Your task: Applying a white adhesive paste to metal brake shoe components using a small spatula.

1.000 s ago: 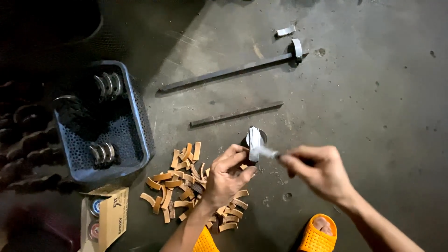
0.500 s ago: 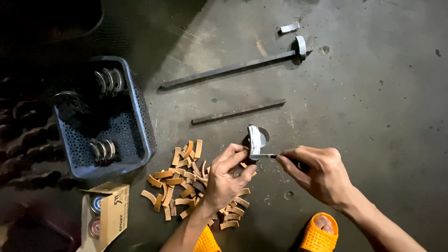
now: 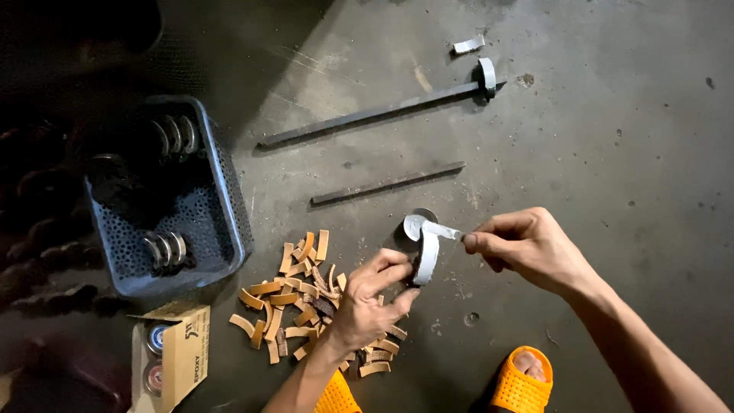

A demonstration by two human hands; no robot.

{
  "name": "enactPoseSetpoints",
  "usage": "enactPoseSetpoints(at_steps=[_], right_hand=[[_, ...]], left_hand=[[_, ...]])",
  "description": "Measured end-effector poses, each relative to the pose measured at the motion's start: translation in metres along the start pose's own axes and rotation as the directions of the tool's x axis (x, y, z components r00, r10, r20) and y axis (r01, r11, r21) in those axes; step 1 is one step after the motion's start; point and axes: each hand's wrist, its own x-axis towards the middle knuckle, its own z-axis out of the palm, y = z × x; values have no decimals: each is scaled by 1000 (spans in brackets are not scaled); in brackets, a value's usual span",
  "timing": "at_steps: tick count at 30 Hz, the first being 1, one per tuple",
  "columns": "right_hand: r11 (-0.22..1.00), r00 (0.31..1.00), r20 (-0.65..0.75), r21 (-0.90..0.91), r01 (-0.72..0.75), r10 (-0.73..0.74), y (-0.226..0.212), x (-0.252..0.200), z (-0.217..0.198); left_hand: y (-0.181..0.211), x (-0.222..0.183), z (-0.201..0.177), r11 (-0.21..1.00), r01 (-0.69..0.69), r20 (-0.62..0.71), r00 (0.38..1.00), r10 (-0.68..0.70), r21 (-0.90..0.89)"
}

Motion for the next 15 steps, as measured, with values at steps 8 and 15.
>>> enactPoseSetpoints(at_steps=[8, 15], right_hand=[[480, 395, -275, -427, 766, -876, 26, -19, 51], [826, 569, -616, -276, 491, -544, 46, 32, 35]], left_hand=[[-10, -4, 4, 721, 203, 37, 970, -240, -663], [-25, 56, 13, 873, 305, 52, 950, -309, -382]])
